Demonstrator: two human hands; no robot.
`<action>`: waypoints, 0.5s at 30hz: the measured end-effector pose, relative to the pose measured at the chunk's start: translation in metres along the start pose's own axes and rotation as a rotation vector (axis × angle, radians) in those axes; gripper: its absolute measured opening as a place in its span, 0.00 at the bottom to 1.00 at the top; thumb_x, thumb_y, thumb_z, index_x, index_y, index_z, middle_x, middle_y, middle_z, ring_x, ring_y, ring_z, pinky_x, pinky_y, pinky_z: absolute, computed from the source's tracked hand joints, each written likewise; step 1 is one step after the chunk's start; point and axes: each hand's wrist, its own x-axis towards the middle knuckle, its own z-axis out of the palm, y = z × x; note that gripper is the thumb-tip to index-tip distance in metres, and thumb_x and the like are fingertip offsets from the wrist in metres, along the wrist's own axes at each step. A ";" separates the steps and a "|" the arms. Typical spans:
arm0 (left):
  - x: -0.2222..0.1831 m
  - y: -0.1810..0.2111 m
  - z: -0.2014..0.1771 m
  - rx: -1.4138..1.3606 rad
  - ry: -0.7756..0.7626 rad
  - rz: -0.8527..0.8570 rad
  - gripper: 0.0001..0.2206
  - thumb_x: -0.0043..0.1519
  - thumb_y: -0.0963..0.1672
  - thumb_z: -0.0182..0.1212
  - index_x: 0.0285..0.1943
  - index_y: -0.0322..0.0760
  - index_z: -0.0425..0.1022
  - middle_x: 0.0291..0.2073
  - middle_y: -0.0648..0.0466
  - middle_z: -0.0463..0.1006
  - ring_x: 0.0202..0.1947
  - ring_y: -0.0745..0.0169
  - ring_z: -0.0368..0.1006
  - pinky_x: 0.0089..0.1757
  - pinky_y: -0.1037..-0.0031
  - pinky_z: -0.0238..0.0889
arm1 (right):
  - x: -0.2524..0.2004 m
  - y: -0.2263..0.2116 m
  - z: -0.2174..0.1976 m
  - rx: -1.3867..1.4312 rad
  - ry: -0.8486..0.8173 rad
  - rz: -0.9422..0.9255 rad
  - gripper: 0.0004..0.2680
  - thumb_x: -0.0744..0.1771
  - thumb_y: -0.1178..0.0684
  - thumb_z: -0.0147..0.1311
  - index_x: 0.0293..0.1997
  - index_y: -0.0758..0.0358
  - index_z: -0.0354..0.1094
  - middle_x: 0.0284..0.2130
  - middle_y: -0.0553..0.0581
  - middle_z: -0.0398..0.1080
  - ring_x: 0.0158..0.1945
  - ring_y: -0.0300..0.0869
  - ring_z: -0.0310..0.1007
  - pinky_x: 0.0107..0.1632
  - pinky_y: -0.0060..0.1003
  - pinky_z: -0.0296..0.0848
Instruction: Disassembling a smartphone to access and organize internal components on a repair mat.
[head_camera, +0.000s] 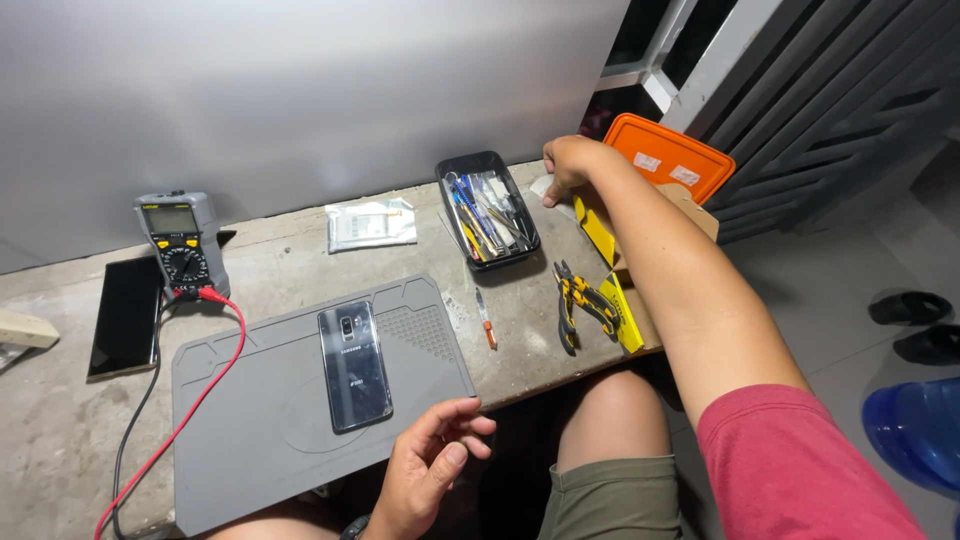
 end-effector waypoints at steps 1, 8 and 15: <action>0.000 0.000 0.001 -0.001 0.004 -0.001 0.30 0.68 0.55 0.66 0.75 0.35 0.78 0.55 0.44 0.93 0.46 0.62 0.91 0.25 0.80 0.65 | -0.010 -0.003 -0.001 -0.002 -0.002 -0.003 0.25 0.59 0.41 0.89 0.48 0.50 0.69 0.53 0.56 0.78 0.51 0.51 0.71 0.50 0.50 0.70; -0.002 0.012 0.005 -0.010 0.018 0.066 0.23 0.72 0.47 0.64 0.73 0.28 0.76 0.53 0.38 0.90 0.39 0.59 0.86 0.48 0.69 0.82 | 0.013 0.016 0.012 0.072 0.511 -0.273 0.09 0.65 0.47 0.76 0.46 0.44 0.79 0.46 0.58 0.84 0.50 0.59 0.81 0.51 0.54 0.75; -0.007 0.029 0.003 0.012 0.050 0.073 0.22 0.73 0.47 0.65 0.74 0.32 0.76 0.50 0.41 0.90 0.49 0.63 0.84 0.35 0.77 0.74 | -0.187 -0.075 0.047 0.570 0.671 -0.900 0.26 0.64 0.70 0.42 0.65 0.62 0.84 0.48 0.60 0.78 0.48 0.44 0.80 0.58 0.36 0.74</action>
